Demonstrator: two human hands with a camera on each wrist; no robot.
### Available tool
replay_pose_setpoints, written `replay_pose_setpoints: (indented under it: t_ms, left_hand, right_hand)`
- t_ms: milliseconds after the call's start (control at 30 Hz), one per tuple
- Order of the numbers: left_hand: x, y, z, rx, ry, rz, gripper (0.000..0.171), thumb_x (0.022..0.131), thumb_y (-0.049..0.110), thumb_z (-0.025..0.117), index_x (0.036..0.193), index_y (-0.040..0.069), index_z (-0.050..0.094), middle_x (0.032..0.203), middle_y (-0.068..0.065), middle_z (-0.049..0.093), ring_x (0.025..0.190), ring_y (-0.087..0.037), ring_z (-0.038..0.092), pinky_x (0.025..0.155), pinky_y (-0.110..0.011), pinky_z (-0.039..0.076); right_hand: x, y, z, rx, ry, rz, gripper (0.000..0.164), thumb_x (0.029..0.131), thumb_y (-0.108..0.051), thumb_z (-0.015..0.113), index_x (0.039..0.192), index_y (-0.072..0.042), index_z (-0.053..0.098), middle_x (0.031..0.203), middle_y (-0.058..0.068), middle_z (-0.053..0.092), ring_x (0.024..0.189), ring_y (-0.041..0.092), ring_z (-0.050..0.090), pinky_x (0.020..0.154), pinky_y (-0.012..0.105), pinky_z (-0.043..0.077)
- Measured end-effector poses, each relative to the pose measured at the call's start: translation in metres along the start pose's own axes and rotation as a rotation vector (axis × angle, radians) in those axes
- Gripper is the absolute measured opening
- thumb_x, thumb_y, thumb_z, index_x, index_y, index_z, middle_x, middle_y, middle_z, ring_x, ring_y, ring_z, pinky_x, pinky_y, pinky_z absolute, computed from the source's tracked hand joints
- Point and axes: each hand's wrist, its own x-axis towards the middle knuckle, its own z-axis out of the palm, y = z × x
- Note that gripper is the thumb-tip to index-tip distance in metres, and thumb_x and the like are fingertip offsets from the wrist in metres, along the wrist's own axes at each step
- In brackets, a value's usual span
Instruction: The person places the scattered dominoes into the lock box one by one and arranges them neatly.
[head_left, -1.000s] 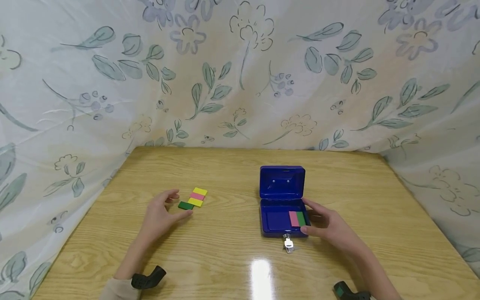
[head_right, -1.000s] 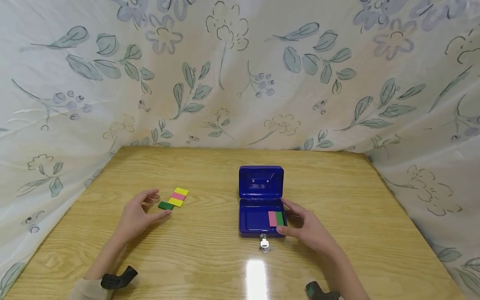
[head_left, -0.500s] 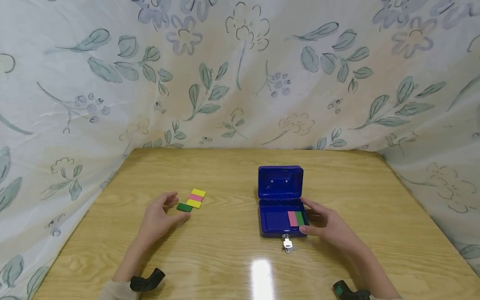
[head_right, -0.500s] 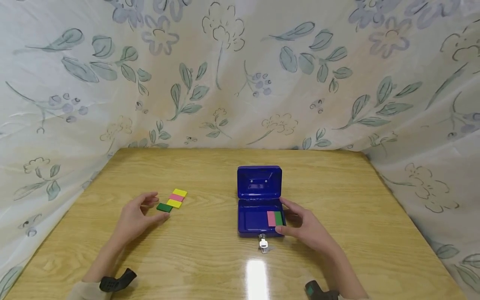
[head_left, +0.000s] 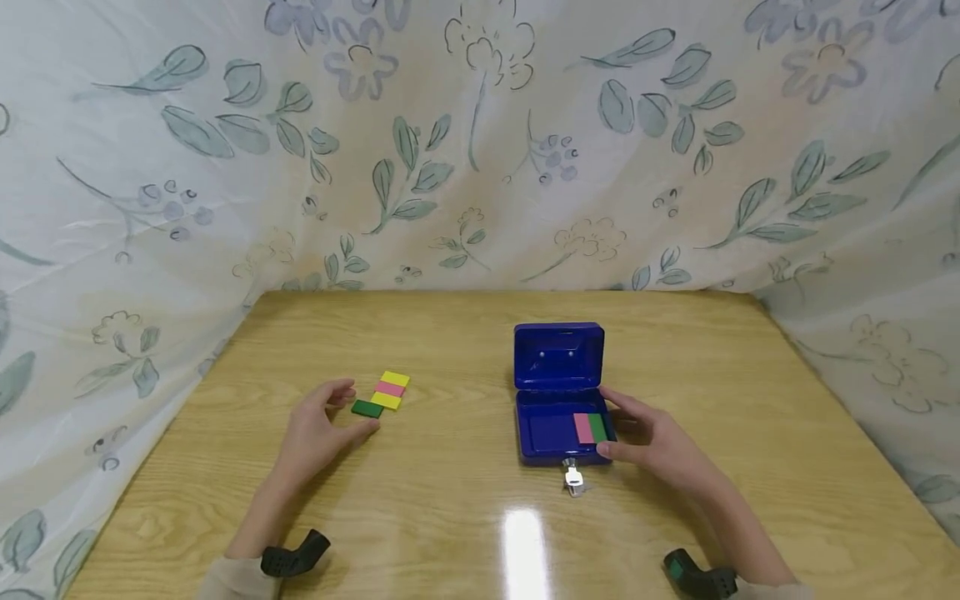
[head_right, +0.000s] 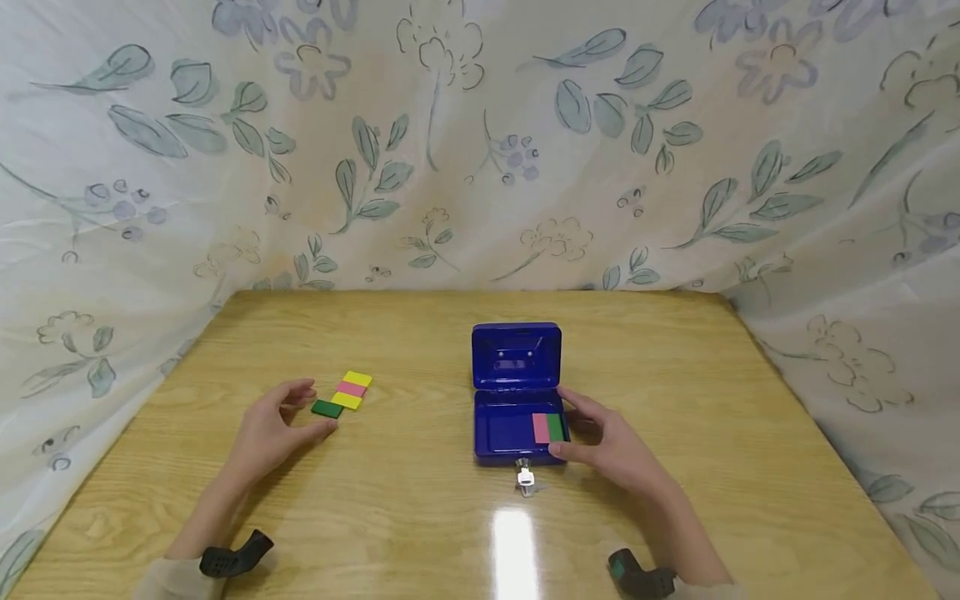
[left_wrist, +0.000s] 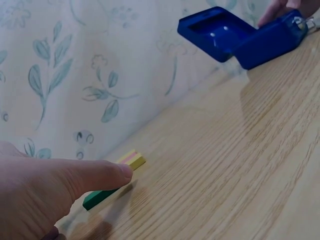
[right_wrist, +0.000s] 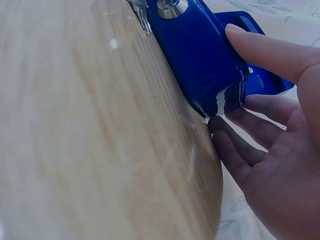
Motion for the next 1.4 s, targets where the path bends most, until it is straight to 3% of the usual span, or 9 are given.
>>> replay_pose_setpoints:
  t_ms: [400, 767, 967, 1267, 1400]
  left_hand:
    - [0.001, 0.004, -0.001, -0.001, 0.003, -0.008, 0.072, 0.071, 0.021, 0.091, 0.127, -0.006, 0.056, 0.109, -0.016, 0.065, 0.102, -0.03, 0.061, 0.09, -0.044, 0.051]
    - [-0.002, -0.002, 0.002, 0.023, -0.008, -0.06, 0.075, 0.071, 0.032, 0.09, 0.129, -0.003, 0.057, 0.107, -0.012, 0.068, 0.105, -0.033, 0.063, 0.092, -0.048, 0.049]
    - [-0.002, 0.001, 0.006, 0.052, 0.015, -0.043, 0.075, 0.07, 0.036, 0.09, 0.127, -0.002, 0.059, 0.106, -0.011, 0.069, 0.103, -0.034, 0.064, 0.09, -0.051, 0.049]
    - [0.0, 0.003, 0.012, 0.112, 0.06, -0.034, 0.07, 0.071, 0.035, 0.09, 0.124, -0.001, 0.062, 0.103, -0.011, 0.07, 0.099, -0.034, 0.066, 0.093, -0.057, 0.039]
    - [0.001, 0.005, 0.012, 0.092, 0.059, -0.052, 0.068, 0.072, 0.031, 0.09, 0.124, -0.002, 0.061, 0.103, -0.012, 0.07, 0.099, -0.034, 0.065, 0.09, -0.054, 0.045]
  right_hand:
    - [0.0, -0.001, -0.002, -0.015, 0.002, 0.016, 0.081, 0.084, -0.034, 0.079, 0.153, -0.022, 0.038, 0.15, 0.018, 0.039, 0.129, 0.042, 0.044, 0.103, 0.06, 0.035]
    - [0.0, 0.001, 0.001, 0.006, -0.01, 0.012, 0.08, 0.085, -0.031, 0.079, 0.153, -0.022, 0.038, 0.15, 0.018, 0.04, 0.129, 0.041, 0.045, 0.103, 0.058, 0.036]
    - [0.001, -0.001, 0.0, -0.005, -0.006, 0.015, 0.08, 0.085, -0.032, 0.079, 0.153, -0.022, 0.038, 0.15, 0.017, 0.04, 0.129, 0.041, 0.045, 0.103, 0.058, 0.036]
    - [0.0, -0.002, 0.0, -0.006, -0.001, -0.01, 0.078, 0.085, -0.029, 0.079, 0.152, -0.02, 0.039, 0.148, 0.016, 0.042, 0.128, 0.04, 0.046, 0.103, 0.058, 0.037]
    - [0.0, -0.002, 0.0, -0.011, 0.005, -0.012, 0.079, 0.085, -0.029, 0.079, 0.152, -0.02, 0.039, 0.148, 0.016, 0.042, 0.127, 0.04, 0.046, 0.103, 0.058, 0.037]
